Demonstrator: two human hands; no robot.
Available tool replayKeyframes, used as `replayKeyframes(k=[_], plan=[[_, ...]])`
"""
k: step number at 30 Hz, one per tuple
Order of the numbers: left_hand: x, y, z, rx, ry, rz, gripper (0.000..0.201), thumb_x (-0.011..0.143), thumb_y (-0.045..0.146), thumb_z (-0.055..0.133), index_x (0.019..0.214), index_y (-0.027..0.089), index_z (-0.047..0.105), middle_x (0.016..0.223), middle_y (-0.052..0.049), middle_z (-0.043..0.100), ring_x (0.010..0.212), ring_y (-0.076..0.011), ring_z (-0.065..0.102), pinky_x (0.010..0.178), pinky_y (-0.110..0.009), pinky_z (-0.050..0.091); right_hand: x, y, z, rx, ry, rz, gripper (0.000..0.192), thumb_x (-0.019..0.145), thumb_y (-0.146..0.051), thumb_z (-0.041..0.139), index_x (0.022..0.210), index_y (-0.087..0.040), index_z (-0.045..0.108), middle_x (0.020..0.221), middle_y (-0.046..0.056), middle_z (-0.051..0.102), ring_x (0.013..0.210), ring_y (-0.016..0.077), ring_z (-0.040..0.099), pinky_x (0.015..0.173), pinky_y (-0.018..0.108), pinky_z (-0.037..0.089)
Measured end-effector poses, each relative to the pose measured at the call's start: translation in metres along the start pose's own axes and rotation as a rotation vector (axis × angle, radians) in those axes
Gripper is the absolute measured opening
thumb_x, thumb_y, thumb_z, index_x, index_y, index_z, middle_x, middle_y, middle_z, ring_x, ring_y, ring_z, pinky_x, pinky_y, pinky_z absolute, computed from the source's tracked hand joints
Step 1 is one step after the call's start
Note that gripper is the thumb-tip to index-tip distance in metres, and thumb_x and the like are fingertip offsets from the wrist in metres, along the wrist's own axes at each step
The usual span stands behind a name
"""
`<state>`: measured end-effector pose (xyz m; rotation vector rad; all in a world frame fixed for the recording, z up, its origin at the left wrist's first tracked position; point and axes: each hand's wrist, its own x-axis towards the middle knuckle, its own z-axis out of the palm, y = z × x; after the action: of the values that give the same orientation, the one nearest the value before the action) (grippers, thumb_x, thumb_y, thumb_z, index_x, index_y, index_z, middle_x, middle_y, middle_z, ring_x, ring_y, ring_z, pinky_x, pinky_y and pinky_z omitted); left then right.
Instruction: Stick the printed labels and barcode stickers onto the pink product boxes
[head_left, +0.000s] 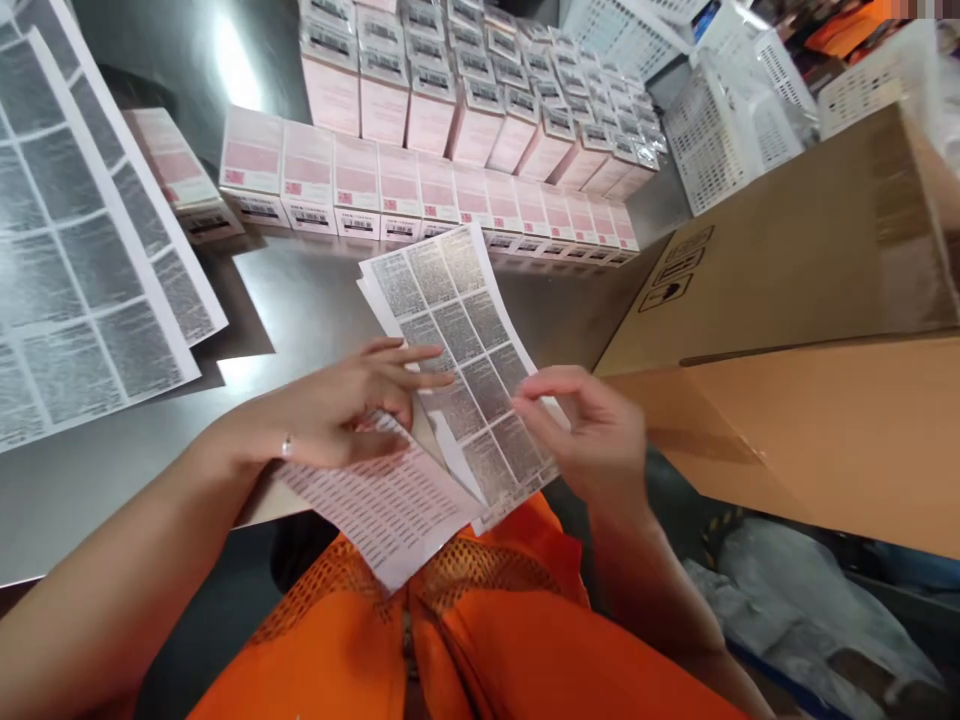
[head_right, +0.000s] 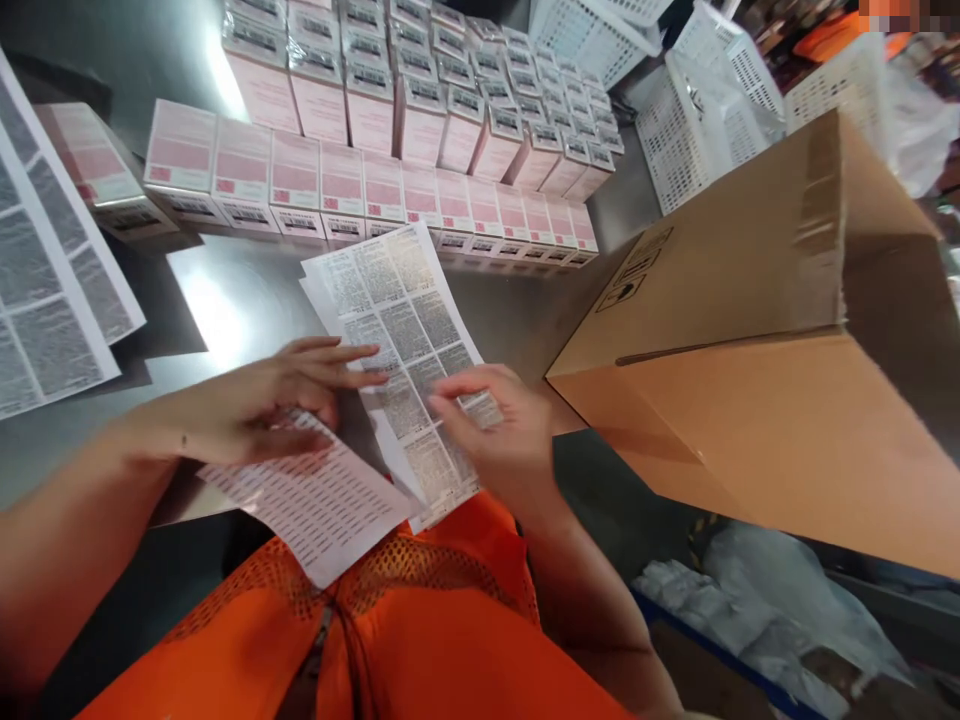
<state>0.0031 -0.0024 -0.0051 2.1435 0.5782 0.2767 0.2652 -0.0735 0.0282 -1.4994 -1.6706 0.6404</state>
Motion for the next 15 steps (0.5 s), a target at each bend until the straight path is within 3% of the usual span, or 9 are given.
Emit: replayKeyframes(k=[2, 4, 10, 15], plan=[[0.002, -0.003, 0.005, 0.088, -0.122, 0.107, 0.013, 0.086, 0.023, 0.06, 0.078, 0.023, 0.07, 0.15, 0.0, 0.053, 0.15, -0.0273, 0.029, 0.125, -0.054, 0.001, -0.004, 0.018, -0.021, 0.125, 0.081, 0.17, 0.021, 0.076, -0.023, 0.08, 0.094, -0.027, 0.07, 0.084, -0.002, 0.073, 0.08, 0.0162, 0.067, 0.078, 0.033, 0.053], [0.003, -0.007, 0.01, 0.152, -0.168, 0.106, 0.016, 0.089, 0.025, 0.057, 0.079, 0.023, 0.068, 0.152, 0.0, 0.051, 0.15, -0.0244, 0.031, 0.125, -0.051, -0.006, -0.01, 0.033, -0.033, 0.211, 0.112, 0.286, 0.03, 0.07, -0.027, 0.084, 0.096, -0.027, 0.068, 0.081, -0.002, 0.072, 0.078, 0.0162, 0.067, 0.076, 0.032, 0.054], [0.0, -0.022, 0.008, 0.279, -0.061, 0.019, 0.02, 0.091, 0.032, 0.055, 0.08, 0.024, 0.07, 0.15, 0.0, 0.053, 0.146, -0.0245, 0.038, 0.125, -0.048, -0.008, -0.034, 0.042, -0.028, 0.304, 0.0, 0.528, 0.034, 0.07, -0.032, 0.081, 0.095, -0.025, 0.059, 0.075, -0.003, 0.07, 0.069, 0.0135, 0.064, 0.067, 0.027, 0.049], [-0.003, -0.031, 0.001, 0.254, -0.055, -0.011, 0.023, 0.09, 0.033, 0.055, 0.075, 0.024, 0.069, 0.151, 0.0, 0.052, 0.147, -0.0279, 0.037, 0.124, -0.052, -0.005, -0.041, 0.041, -0.016, 0.293, -0.224, 0.562, 0.037, 0.076, -0.031, 0.075, 0.102, -0.025, 0.05, 0.075, -0.006, 0.067, 0.061, 0.0112, 0.055, 0.059, 0.025, 0.042]])
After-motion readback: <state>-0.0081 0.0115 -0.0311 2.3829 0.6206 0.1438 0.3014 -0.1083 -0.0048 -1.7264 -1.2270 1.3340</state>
